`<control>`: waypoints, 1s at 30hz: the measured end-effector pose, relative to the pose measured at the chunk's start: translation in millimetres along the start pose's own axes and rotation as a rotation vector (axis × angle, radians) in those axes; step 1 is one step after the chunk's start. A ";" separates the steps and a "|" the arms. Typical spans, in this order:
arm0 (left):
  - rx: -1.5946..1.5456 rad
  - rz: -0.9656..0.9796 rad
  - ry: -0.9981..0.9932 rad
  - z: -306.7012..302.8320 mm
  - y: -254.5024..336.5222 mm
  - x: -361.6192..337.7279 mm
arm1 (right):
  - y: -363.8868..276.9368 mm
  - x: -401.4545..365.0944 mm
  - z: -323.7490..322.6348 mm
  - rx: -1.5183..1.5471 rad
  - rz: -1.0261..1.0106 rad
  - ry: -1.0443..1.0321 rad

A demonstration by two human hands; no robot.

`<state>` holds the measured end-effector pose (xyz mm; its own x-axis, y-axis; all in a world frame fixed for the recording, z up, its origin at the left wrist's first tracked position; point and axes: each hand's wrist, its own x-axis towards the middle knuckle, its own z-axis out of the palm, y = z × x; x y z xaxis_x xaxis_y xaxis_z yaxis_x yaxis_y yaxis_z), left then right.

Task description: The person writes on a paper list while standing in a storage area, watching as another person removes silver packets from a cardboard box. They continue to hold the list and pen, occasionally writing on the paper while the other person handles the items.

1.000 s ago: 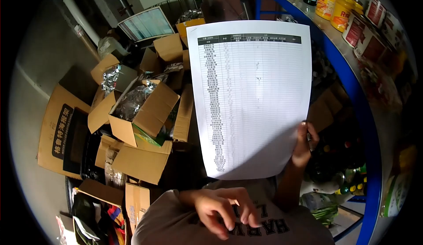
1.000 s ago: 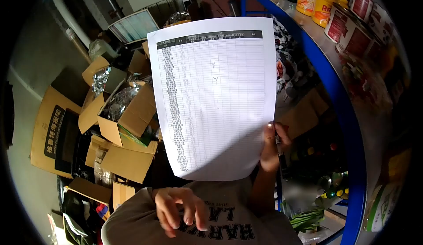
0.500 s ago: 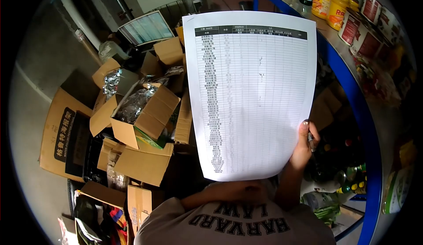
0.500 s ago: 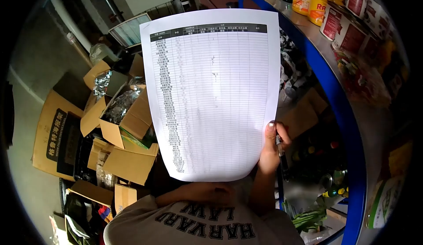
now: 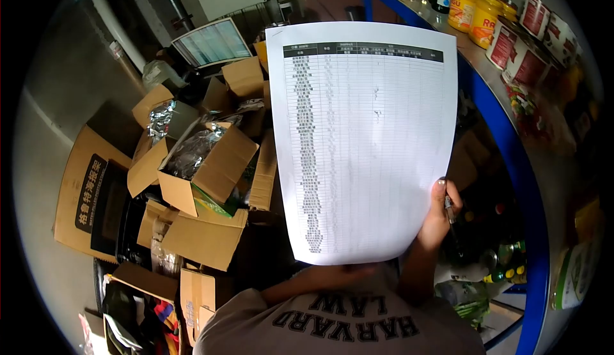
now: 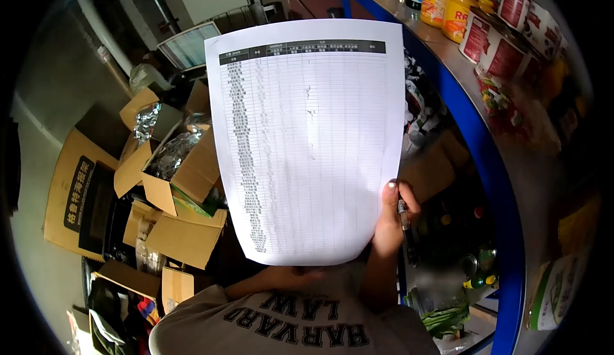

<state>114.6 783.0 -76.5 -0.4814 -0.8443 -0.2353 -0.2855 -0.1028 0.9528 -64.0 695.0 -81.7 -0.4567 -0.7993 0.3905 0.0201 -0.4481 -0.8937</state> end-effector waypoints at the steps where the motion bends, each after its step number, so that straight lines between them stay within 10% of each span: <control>1: 0.055 -0.023 0.000 -2.3 4.4 -0.9 | -0.1 -0.3 2.8 -0.006 -0.006 0.008; 16: -0.229 -0.022 0.341 -5.4 -7.0 -3.7 | 12.0 -6.3 7.9 -0.049 -0.022 -0.017; 30: -0.404 0.033 0.246 -23.0 -16.2 -7.7 | 32.3 -18.3 15.9 -0.071 -0.129 0.063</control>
<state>142.0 779.0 -85.7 -0.2606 -0.9449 -0.1981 0.0951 -0.2293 0.9687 -40.8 688.8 -114.2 -0.5063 -0.7095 0.4902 -0.1037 -0.5142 -0.8514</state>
